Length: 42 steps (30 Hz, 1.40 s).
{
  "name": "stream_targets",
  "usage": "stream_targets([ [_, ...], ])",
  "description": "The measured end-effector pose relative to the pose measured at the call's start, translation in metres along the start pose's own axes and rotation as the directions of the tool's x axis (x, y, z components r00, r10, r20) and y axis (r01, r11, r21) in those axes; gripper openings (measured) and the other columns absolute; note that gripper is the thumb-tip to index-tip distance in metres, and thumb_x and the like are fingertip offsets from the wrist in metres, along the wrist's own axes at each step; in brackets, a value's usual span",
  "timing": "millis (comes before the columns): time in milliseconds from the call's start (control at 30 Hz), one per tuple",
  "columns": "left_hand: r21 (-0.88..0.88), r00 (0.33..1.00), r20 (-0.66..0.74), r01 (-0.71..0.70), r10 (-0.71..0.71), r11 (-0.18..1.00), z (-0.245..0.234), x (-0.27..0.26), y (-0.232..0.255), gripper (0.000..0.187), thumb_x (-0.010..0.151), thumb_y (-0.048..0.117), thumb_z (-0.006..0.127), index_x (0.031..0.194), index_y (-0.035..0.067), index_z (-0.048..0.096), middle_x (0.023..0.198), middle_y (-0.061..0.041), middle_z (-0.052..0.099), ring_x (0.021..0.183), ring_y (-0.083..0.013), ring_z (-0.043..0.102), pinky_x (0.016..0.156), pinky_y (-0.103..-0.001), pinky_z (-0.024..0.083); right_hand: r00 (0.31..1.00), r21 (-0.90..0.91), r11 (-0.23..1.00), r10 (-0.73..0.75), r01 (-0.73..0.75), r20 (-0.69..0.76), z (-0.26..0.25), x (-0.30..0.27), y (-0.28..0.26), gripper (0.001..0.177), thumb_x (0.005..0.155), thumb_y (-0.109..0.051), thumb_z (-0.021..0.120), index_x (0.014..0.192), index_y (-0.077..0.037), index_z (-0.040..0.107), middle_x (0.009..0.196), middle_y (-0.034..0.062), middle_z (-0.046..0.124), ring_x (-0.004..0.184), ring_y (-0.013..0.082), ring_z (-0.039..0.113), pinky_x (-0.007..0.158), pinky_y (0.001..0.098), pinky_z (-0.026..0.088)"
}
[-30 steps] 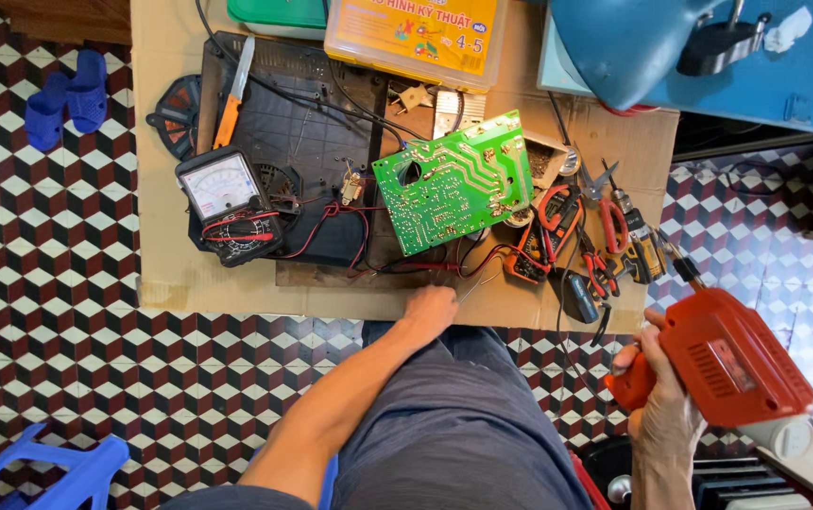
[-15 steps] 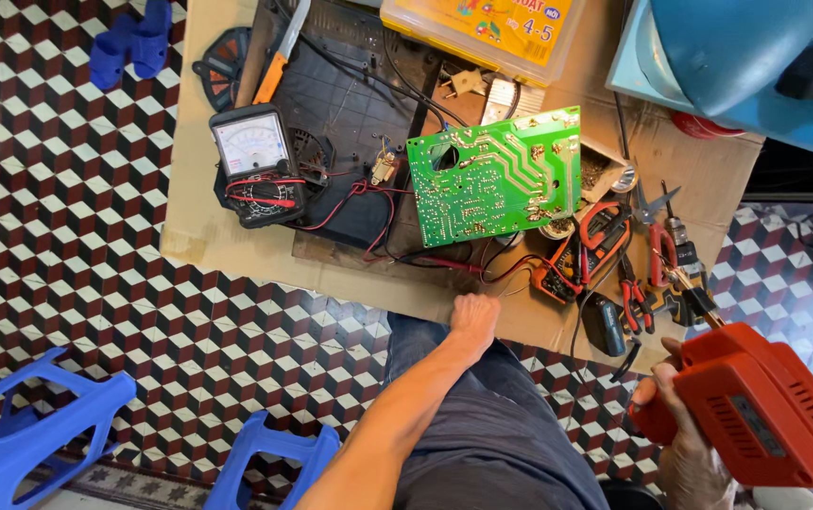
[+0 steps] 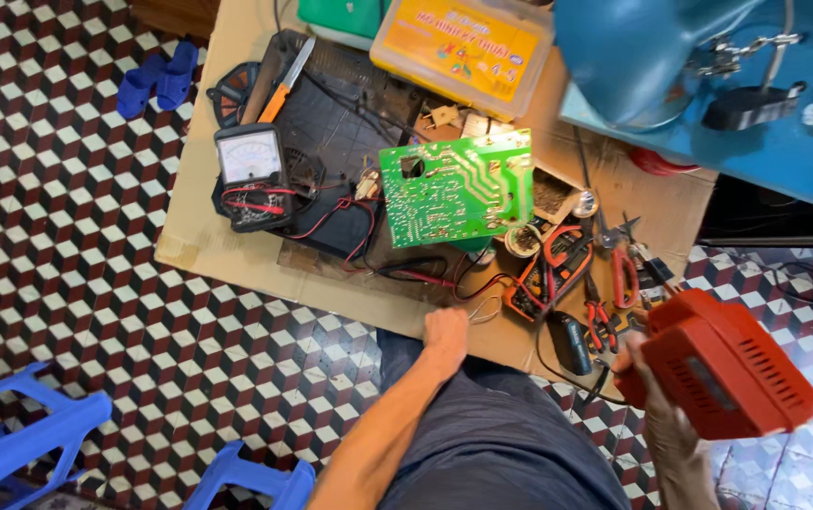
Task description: The person uses a multimeter to test a green circuit board, then uses pliers to cut a wire. They insert a small component into the board and use a hot air gun to heat the solder joints. The person also uses a soldering iron to work on the board.
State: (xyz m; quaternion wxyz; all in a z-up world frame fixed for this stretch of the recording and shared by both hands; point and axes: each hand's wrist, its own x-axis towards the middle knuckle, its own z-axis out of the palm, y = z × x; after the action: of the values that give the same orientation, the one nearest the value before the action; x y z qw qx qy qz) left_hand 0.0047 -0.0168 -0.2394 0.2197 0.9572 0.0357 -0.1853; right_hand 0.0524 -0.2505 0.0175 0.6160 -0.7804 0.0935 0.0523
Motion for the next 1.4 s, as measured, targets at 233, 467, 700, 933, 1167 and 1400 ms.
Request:
stream_targets([
  [233, -0.022, 0.999, 0.002, -0.053, 0.053, 0.998, -0.101, -0.060, -0.036, 0.015, 0.077, 0.009, 0.070, 0.088, 0.000, 0.064, 0.076, -0.023, 0.071, 0.075, -0.0424, 0.070, 0.068, -0.053, 0.057, 0.998, 0.051, 0.997, -0.059, 0.057, 0.024, -0.009, 0.014, -0.001, 0.037, 0.101, -0.022, 0.065, 0.131, 0.000, 0.060, 0.101, 0.0054, 0.065, 0.085, 0.0153, 0.067, 0.070, 0.0291, 0.056],
  [467, -0.444, 0.970, -0.106, 0.151, -0.220, 0.883, -0.225, -0.121, -0.030, 0.024, 0.088, 0.014, 0.066, 0.111, 0.008, 0.062, 0.083, -0.013, 0.076, 0.073, -0.0313, 0.075, 0.064, -0.043, 0.059, 0.996, 0.088, 0.995, -0.058, 0.052, 0.070, 0.015, 0.012, -0.006, 0.037, 0.101, -0.023, 0.065, 0.130, 0.000, 0.060, 0.103, 0.0055, 0.066, 0.088, 0.0151, 0.068, 0.074, 0.0290, 0.057],
  [700, -0.712, 0.944, -0.124, 0.130, -0.307, 0.690, -0.271, -0.114, -0.030, 0.018, 0.095, 0.016, 0.064, 0.111, 0.008, 0.064, 0.089, -0.010, 0.079, 0.083, -0.0182, 0.080, 0.072, -0.032, 0.062, 0.998, 0.094, 0.995, -0.035, 0.030, 0.053, 0.042, -0.011, -0.006, 0.037, 0.101, -0.025, 0.065, 0.129, -0.001, 0.061, 0.106, 0.0056, 0.067, 0.091, 0.0149, 0.068, 0.077, 0.0289, 0.057],
  [933, -0.688, 0.947, -0.286, -0.098, -0.145, 0.719, -0.292, -0.087, -0.041, 0.020, 0.096, 0.012, 0.064, 0.114, 0.007, 0.063, 0.089, -0.008, 0.078, 0.083, -0.0151, 0.079, 0.074, -0.030, 0.061, 0.999, 0.123, 0.992, -0.026, 0.030, -0.040, 0.066, -0.016, 0.007, 0.037, 0.101, -0.026, 0.064, 0.128, -0.001, 0.061, 0.108, 0.0056, 0.068, 0.093, 0.0147, 0.069, 0.081, 0.0288, 0.058],
  [1167, -0.738, 0.908, -0.405, -0.258, -0.104, 0.624, -0.320, -0.069, -0.012, 0.017, 0.099, 0.010, 0.063, 0.114, 0.004, 0.067, 0.096, -0.007, 0.078, 0.081, -0.0141, 0.078, 0.071, -0.028, 0.061, 0.989, 0.315, 0.949, 0.048, -0.001, -0.142, 0.071, -0.015, 0.046, 0.038, 0.101, -0.027, 0.064, 0.128, -0.001, 0.061, 0.110, 0.0057, 0.069, 0.096, 0.0145, 0.070, 0.084, 0.0287, 0.059],
  [1400, -0.804, 0.908, -0.379, -0.227, -0.180, 0.549, -0.325, -0.057, 0.007, 0.018, 0.102, 0.012, 0.061, 0.116, 0.002, 0.067, 0.097, -0.008, 0.078, 0.082, -0.0130, 0.077, 0.072, -0.026, 0.061, 0.992, 0.254, 0.961, -0.084, 0.105, -0.093, 0.078, 0.017, 0.044, 0.038, 0.101, -0.029, 0.063, 0.127, -0.001, 0.061, 0.112, 0.0058, 0.070, 0.098, 0.0143, 0.070, 0.087, 0.0286, 0.059],
])
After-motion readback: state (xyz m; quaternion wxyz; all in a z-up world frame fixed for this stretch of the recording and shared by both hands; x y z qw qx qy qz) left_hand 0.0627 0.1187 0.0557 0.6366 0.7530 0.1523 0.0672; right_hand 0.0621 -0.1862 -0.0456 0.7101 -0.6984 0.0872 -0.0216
